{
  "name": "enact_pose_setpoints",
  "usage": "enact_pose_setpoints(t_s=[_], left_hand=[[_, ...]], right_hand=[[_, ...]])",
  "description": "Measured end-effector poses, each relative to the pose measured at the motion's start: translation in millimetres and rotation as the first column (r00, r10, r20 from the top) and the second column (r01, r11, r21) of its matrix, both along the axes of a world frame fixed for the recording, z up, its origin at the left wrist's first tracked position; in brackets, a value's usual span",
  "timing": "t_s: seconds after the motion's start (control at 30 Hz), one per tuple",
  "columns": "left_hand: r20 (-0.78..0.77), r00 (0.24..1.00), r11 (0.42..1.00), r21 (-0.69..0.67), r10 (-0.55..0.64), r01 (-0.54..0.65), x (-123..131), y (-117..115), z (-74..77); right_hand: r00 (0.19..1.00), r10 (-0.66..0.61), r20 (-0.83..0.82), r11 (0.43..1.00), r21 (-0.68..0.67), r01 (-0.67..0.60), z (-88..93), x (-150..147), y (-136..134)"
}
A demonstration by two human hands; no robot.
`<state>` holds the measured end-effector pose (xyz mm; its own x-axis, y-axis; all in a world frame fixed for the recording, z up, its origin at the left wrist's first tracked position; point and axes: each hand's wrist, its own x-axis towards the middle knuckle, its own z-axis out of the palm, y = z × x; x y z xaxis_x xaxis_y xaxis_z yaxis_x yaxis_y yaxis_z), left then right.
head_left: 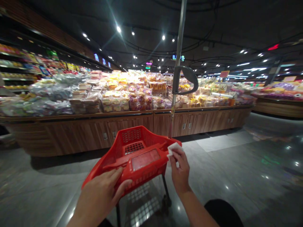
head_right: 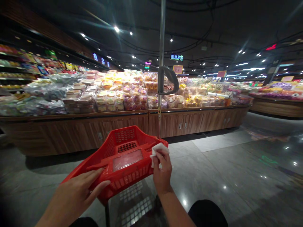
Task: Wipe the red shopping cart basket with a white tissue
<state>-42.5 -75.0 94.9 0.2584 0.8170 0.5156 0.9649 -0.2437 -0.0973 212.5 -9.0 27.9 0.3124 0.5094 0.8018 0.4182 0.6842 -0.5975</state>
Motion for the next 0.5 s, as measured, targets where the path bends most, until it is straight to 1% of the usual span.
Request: enact_pose_setpoints(t_s=[0.07, 0.13, 0.17, 0.2, 0.23, 0.3, 0.37, 0.43, 0.5], left_hand=[[0.002, 1.000, 1.000, -0.011, -0.003, 0.003, 2.2, -1.7, 0.7], [0.009, 1.000, 1.000, -0.015, -0.007, 0.008, 4.0, -2.6, 0.7], [0.010, 1.000, 1.000, -0.016, -0.007, 0.007, 4.7, -2.8, 0.5], [0.010, 1.000, 1.000, -0.016, -0.003, 0.003, 5.4, -2.9, 0.2], [0.007, 1.000, 1.000, -0.015, 0.007, -0.007, 6.1, -3.0, -0.1], [-0.003, 1.000, 1.000, -0.013, 0.027, -0.027, 7.6, -3.2, -0.4], [-0.007, 0.999, 0.999, -0.012, 0.041, -0.041, 9.8, -3.4, -0.4], [-0.004, 0.999, 0.998, -0.015, 0.054, -0.054, 12.2, -3.5, 0.1], [-0.001, 0.997, 0.996, -0.024, 0.082, -0.082, 14.3, -3.1, 0.9]], right_hand=[[0.998, -0.049, -0.045, 0.996, -0.082, 0.045, 12.6, 19.5, 13.5], [0.999, -0.041, 0.009, 0.973, -0.227, 0.042, 28.5, 43.4, 31.9], [0.997, 0.005, 0.076, 0.939, -0.342, 0.022, 37.0, 54.6, 42.2], [0.977, 0.114, 0.180, 0.877, -0.481, -0.013, 45.4, 64.2, 52.9], [0.957, 0.188, 0.219, 0.839, -0.543, -0.040, 53.6, 71.8, 63.7], [0.916, 0.301, 0.266, 0.772, -0.631, -0.071, 68.2, 80.4, 84.2], [0.877, 0.375, 0.301, 0.725, -0.684, -0.076, 80.3, 81.5, 101.5], [0.836, 0.425, 0.346, 0.688, -0.724, -0.051, 90.1, 78.8, 113.5], [0.801, 0.443, 0.402, 0.671, -0.742, 0.001, 97.3, 75.5, 118.3]])
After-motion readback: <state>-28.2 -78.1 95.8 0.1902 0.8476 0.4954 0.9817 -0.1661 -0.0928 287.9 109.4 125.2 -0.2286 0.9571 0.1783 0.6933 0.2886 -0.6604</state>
